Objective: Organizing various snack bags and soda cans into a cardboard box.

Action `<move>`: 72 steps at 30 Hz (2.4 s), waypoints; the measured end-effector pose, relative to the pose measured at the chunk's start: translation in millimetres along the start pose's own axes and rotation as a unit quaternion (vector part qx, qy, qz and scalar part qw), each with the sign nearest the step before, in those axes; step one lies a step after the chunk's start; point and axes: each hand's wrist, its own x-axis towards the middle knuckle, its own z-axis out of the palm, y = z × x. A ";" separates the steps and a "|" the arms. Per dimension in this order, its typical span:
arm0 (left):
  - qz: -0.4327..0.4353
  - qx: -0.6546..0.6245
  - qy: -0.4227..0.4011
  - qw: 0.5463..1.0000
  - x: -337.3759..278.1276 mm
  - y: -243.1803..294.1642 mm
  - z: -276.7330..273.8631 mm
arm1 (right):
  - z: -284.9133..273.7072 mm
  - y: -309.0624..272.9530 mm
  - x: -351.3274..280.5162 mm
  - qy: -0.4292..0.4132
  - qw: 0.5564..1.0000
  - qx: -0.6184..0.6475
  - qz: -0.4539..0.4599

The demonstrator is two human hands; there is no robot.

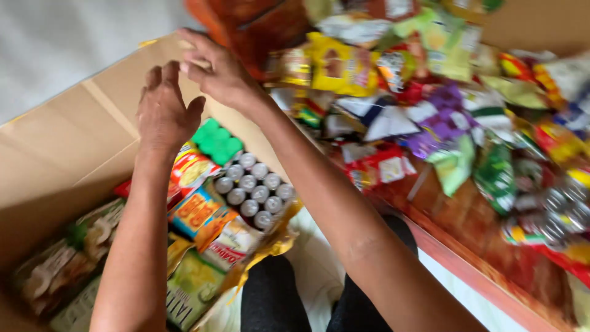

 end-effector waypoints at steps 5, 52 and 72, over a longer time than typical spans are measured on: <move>0.192 -0.108 0.069 0.973 -8.5 127.4 23.3 | -139.7 -76.5 -77.4 0.133 0.987 0.090 0.017; 0.393 -0.080 -0.181 0.898 -59.8 413.4 256.8 | -418.6 -39.9 -369.7 0.302 0.726 -0.462 0.410; 0.333 -0.332 -0.265 0.842 -7.7 439.5 134.6 | -417.3 -118.0 -379.5 0.347 0.905 0.242 0.046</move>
